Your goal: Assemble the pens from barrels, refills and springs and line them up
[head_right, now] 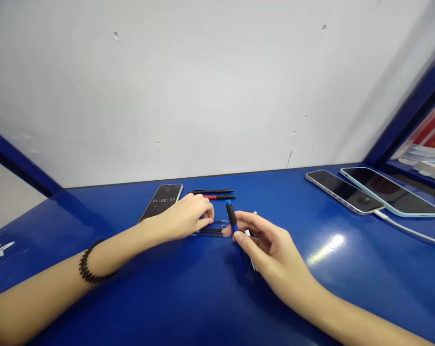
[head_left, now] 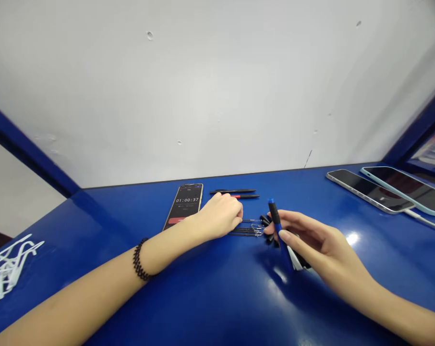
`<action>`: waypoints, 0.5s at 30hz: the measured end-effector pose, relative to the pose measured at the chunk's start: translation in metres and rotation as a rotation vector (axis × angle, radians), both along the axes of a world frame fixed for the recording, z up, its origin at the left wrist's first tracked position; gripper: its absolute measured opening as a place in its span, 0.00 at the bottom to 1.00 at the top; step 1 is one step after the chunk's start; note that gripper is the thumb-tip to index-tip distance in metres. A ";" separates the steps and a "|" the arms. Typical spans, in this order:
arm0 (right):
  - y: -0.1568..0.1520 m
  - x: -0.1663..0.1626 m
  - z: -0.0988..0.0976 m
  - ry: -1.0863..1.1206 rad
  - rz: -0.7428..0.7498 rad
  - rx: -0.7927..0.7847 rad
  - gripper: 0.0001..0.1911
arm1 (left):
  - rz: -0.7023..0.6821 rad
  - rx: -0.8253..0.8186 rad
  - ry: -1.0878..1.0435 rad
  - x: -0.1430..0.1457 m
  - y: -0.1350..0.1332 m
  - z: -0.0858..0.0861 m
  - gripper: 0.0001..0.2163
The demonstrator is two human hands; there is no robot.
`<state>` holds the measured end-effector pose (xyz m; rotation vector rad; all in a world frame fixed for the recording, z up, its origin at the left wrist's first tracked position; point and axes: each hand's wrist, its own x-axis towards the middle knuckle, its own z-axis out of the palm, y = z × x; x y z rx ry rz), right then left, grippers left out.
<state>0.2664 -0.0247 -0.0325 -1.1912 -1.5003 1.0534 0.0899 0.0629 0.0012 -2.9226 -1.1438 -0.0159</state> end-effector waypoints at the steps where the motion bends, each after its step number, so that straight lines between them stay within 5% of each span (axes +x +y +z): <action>1: 0.000 0.000 0.000 0.007 -0.003 -0.002 0.16 | 0.003 0.009 0.005 0.000 -0.001 0.001 0.08; 8: 0.002 -0.003 0.000 0.033 0.015 -0.029 0.16 | 0.004 0.105 0.084 -0.005 -0.005 0.007 0.10; 15: 0.004 -0.005 0.001 0.019 0.055 -0.016 0.15 | -0.141 0.209 0.253 -0.003 -0.012 0.010 0.04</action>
